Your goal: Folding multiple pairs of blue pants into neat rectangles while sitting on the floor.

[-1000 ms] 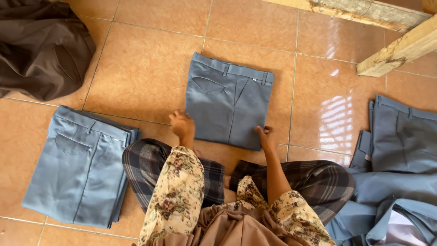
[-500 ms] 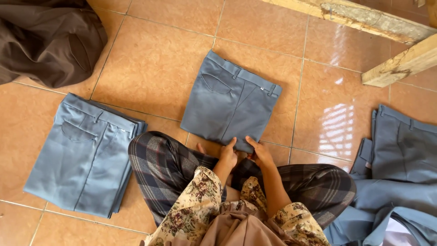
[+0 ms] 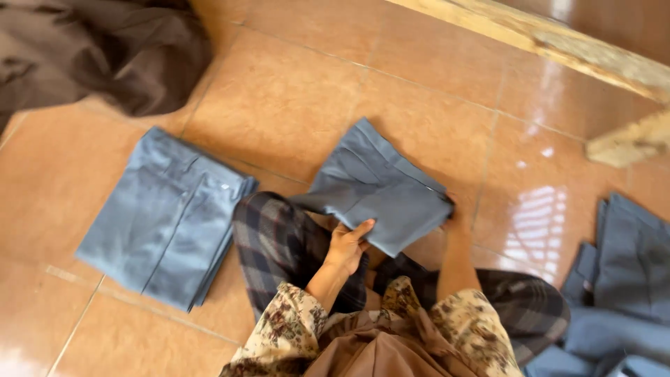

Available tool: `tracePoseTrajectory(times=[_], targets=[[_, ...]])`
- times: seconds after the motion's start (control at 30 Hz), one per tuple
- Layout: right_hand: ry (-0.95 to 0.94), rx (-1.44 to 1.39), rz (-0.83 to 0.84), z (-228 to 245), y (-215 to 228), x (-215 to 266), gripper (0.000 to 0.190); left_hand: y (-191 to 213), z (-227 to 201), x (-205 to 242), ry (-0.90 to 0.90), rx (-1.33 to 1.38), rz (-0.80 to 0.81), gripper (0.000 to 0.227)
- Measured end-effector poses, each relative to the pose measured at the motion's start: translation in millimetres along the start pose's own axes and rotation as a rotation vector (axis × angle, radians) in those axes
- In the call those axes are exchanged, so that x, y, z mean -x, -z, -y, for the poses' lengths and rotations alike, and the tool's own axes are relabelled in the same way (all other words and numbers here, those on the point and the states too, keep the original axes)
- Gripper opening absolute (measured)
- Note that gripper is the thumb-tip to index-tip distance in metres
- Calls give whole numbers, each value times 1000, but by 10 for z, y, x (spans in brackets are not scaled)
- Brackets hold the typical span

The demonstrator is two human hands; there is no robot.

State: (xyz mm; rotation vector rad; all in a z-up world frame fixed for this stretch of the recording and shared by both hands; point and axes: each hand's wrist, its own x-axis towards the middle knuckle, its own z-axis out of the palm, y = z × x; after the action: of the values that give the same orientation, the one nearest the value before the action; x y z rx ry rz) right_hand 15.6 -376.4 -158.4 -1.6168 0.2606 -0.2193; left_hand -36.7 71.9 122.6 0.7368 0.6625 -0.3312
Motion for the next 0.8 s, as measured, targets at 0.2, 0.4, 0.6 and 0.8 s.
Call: tracePoseTrajectory(times=[0.2, 0.4, 0.6, 0.8], targets=[[588, 130, 598, 1036, -312, -984, 115, -318, -805, 363, -92, 99, 156, 66], [-197, -132, 167, 3849, -1680, -621, 23, -274, -1852, 445, -199, 146, 317, 77], [-79, -215, 564, 4855, -3076, -885, 37, 312, -3100, 982, -528, 93, 335, 55], [-22, -372, 695, 5260, -4965, -207, 53, 1444, -3751, 2035, -843, -49, 147, 41]])
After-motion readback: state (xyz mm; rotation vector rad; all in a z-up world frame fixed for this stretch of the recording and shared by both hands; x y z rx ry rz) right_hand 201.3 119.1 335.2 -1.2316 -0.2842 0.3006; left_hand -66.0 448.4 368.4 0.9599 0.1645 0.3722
